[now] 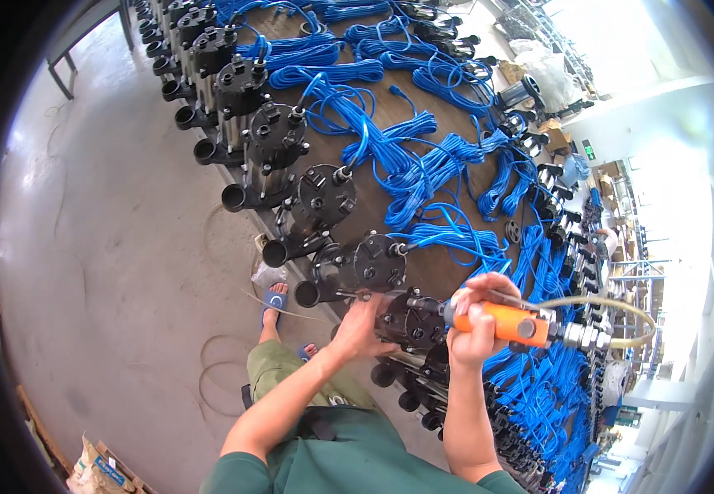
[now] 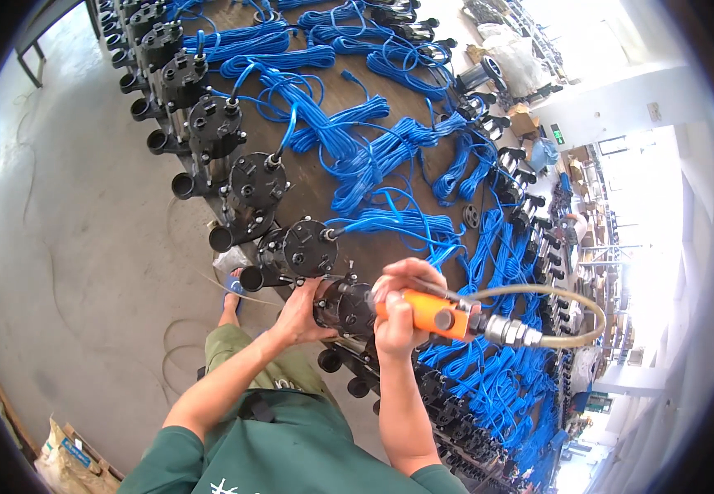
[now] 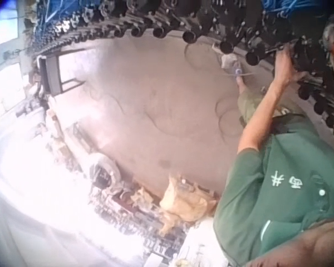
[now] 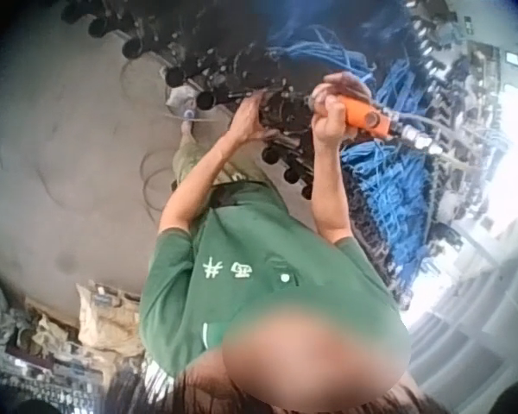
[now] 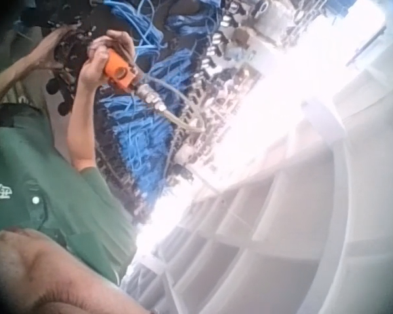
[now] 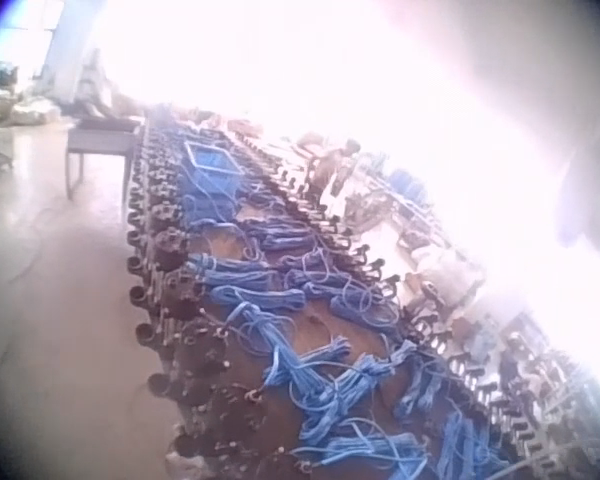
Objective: The person is using a pneumatic screwdriver to fasten components onto a long row of black submersible pump housings arranged on a table, handling each unit one by one.
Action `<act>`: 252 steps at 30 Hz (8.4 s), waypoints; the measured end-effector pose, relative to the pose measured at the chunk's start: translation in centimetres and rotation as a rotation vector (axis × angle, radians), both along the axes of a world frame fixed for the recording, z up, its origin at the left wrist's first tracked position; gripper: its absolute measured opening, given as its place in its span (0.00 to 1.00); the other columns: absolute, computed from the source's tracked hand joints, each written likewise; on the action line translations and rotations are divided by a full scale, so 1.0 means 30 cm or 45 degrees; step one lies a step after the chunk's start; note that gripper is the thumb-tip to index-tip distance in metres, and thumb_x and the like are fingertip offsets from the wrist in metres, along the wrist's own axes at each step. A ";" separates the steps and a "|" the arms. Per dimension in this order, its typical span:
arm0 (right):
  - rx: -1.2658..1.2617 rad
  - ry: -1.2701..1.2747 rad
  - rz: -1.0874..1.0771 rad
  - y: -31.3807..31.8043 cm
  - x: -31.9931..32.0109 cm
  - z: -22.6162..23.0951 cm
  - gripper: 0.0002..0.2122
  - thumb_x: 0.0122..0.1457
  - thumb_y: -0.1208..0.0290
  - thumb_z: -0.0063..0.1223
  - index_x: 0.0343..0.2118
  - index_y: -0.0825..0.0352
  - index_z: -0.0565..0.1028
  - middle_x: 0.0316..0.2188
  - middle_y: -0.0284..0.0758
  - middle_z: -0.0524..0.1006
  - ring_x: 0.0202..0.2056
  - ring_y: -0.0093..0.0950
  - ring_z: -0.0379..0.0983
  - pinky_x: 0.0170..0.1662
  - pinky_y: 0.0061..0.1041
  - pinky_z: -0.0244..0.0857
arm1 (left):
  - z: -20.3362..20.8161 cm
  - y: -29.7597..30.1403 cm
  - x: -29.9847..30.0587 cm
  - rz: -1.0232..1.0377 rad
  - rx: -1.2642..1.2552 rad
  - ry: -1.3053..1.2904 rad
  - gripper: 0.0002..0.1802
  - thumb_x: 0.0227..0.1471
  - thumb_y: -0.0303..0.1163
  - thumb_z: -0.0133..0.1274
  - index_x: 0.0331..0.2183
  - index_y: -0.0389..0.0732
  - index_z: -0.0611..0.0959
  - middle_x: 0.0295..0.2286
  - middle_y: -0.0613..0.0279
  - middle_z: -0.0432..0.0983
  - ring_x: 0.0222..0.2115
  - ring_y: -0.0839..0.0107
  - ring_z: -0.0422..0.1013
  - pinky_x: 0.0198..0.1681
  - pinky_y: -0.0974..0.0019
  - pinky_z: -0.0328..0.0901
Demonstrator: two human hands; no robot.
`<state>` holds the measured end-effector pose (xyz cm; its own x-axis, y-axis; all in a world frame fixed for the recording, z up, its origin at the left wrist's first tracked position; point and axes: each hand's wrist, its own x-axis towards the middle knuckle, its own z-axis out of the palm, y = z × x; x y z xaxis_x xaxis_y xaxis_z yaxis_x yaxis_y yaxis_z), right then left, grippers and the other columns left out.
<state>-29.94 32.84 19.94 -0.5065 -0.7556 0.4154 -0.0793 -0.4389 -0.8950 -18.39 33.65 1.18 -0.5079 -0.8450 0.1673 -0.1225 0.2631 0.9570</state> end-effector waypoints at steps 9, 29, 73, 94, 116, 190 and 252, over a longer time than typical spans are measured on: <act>0.230 0.262 -0.097 -0.048 -0.069 -0.100 0.16 0.54 0.84 0.50 0.48 0.73 0.69 0.35 0.41 0.78 0.27 0.23 0.74 0.33 0.20 0.71 | -0.063 -0.053 -0.019 -0.350 0.110 0.135 0.63 0.23 0.39 0.78 0.62 0.39 0.64 0.57 0.46 0.68 0.52 0.49 0.72 0.54 0.55 0.69; -0.041 0.101 -0.176 0.176 -0.232 -0.072 0.07 0.47 0.83 0.55 0.31 0.70 0.75 0.25 0.33 0.78 0.28 0.20 0.75 0.34 0.22 0.70 | 0.176 0.143 -0.037 0.172 -0.207 -0.002 0.54 0.41 0.24 0.70 0.65 0.30 0.58 0.53 0.44 0.71 0.52 0.62 0.71 0.57 0.60 0.67; -0.422 0.144 -0.025 0.720 -0.175 0.421 0.21 0.52 0.79 0.51 0.51 0.76 0.67 0.35 0.47 0.79 0.22 0.21 0.71 0.30 0.22 0.70 | -0.106 0.426 -0.128 0.087 -0.290 -0.405 0.15 0.48 0.25 0.61 0.41 0.37 0.85 0.35 0.51 0.79 0.33 0.52 0.77 0.37 0.57 0.71; 0.062 -0.070 0.078 0.522 -0.157 -0.157 0.14 0.53 0.84 0.53 0.43 0.71 0.71 0.33 0.34 0.76 0.29 0.19 0.72 0.33 0.19 0.71 | -0.226 0.435 -0.116 0.072 -0.368 -0.215 0.08 0.51 0.25 0.57 0.36 0.36 0.84 0.29 0.52 0.77 0.29 0.48 0.75 0.30 0.51 0.70; -0.343 0.206 -0.816 0.743 -0.255 0.237 0.13 0.48 0.82 0.57 0.39 0.72 0.72 0.32 0.47 0.79 0.18 0.25 0.74 0.22 0.21 0.73 | 0.823 -0.188 -0.461 -1.205 -0.601 -0.717 0.08 0.51 0.34 0.59 0.26 0.40 0.87 0.22 0.54 0.79 0.23 0.57 0.76 0.27 0.56 0.69; 0.239 0.249 -0.919 0.348 -0.212 -0.071 0.15 0.48 0.76 0.64 0.40 0.70 0.77 0.33 0.39 0.81 0.29 0.33 0.80 0.33 0.28 0.74 | -0.131 -0.285 -0.799 -2.799 -0.911 -0.384 0.08 0.47 0.30 0.56 0.32 0.51 0.87 0.29 0.55 0.82 0.31 0.52 0.78 0.33 0.52 0.72; 0.066 0.052 -0.144 0.367 -0.254 0.000 0.14 0.55 0.86 0.48 0.45 0.70 0.68 0.33 0.40 0.77 0.26 0.22 0.73 0.30 0.20 0.69 | -0.015 0.416 -0.254 0.010 0.033 0.020 0.69 0.24 0.31 0.76 0.65 0.35 0.54 0.60 0.45 0.62 0.59 0.50 0.64 0.62 0.57 0.61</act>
<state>-37.56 43.87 19.95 -0.5734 -0.7153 0.3994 -0.1627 -0.3784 -0.9112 -26.02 46.14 0.74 -0.4987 -0.8532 0.1531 -0.1092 0.2370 0.9653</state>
